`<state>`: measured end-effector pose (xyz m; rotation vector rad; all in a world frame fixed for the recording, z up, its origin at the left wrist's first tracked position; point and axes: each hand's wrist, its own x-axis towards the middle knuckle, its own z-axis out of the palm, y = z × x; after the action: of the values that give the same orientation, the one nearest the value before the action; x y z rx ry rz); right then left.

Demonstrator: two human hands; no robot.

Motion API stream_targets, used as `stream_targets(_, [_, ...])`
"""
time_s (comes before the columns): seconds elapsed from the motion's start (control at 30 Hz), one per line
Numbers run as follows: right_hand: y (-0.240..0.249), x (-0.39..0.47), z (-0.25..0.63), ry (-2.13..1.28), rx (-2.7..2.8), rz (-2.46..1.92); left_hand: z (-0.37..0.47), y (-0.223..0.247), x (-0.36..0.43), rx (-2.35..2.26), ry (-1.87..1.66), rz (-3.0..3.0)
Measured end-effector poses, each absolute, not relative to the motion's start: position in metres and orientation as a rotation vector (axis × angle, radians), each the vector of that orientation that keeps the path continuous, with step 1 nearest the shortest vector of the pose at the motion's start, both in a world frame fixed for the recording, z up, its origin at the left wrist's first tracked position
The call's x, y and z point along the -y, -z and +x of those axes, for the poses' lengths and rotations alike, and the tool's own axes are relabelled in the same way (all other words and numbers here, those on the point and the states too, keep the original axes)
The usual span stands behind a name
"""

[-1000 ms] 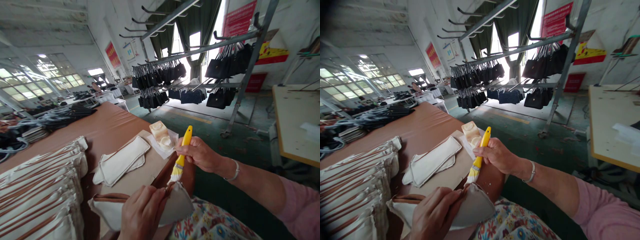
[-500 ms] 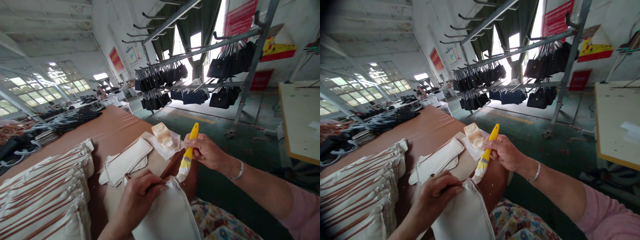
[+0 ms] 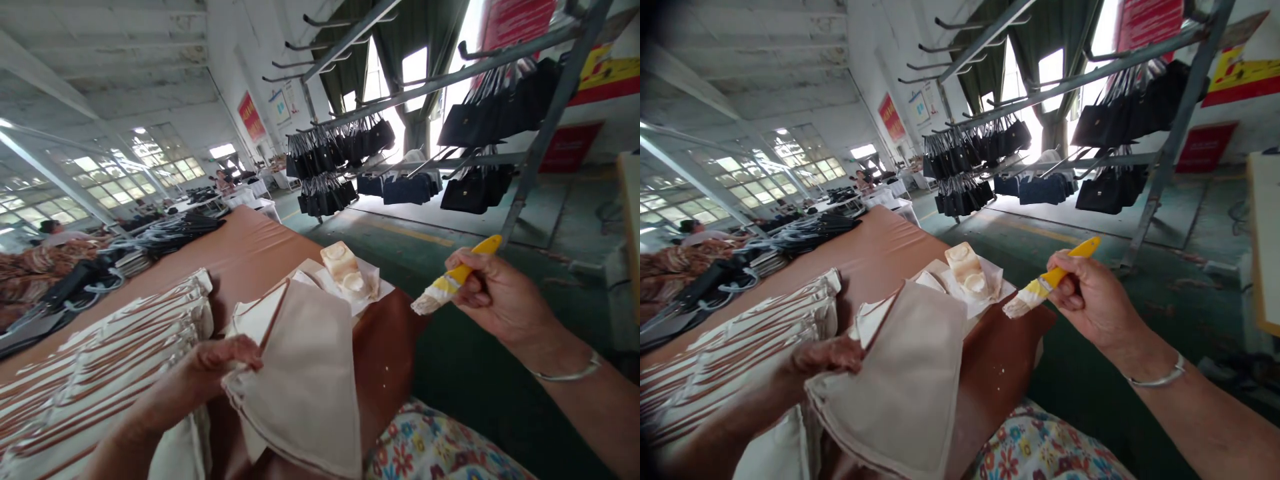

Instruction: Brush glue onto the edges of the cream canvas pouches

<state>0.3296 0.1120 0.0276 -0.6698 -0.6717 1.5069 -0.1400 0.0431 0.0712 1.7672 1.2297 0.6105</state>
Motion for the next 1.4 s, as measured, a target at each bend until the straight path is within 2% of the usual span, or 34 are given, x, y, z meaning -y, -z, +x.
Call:
stream_targets(0.07, [-0.005, -0.117, 0.325, -1.55, 0.666, -0.698, -0.176, -0.032, -0.03, -1.552, -0.313, 1.588])
stream_targets(0.17, [0.025, -0.123, 0.309, -1.631, 0.623, -0.747, -0.191, 0.012, -0.028, -1.976, -0.183, 1.616])
stream_targets(0.43, [0.053, -0.128, 0.249, -1.713, 0.565, -0.806, -0.099, 0.085, -0.125, -2.198, -0.111, 1.537])
stream_targets(0.6, [0.06, -0.14, 0.237, -1.693, 0.591, -0.809, -0.08, 0.113, -0.156, -2.363, -0.086, 1.318])
stream_targets(0.8, [0.055, -0.159, 0.218, -1.672, 0.624, -0.788, -0.068, 0.105, -0.144, -2.252, -0.363, 1.241])
stream_targets(1.2, [0.012, -0.159, 0.211, -1.387, 0.976, -0.766, -0.011, 0.045, -0.081, -1.478, -1.025, 1.105])
stream_targets(1.4, [0.001, -0.153, 0.21, -1.104, 1.382, -0.875, 0.014, 0.022, -0.06, -1.34, -1.015, 1.143])
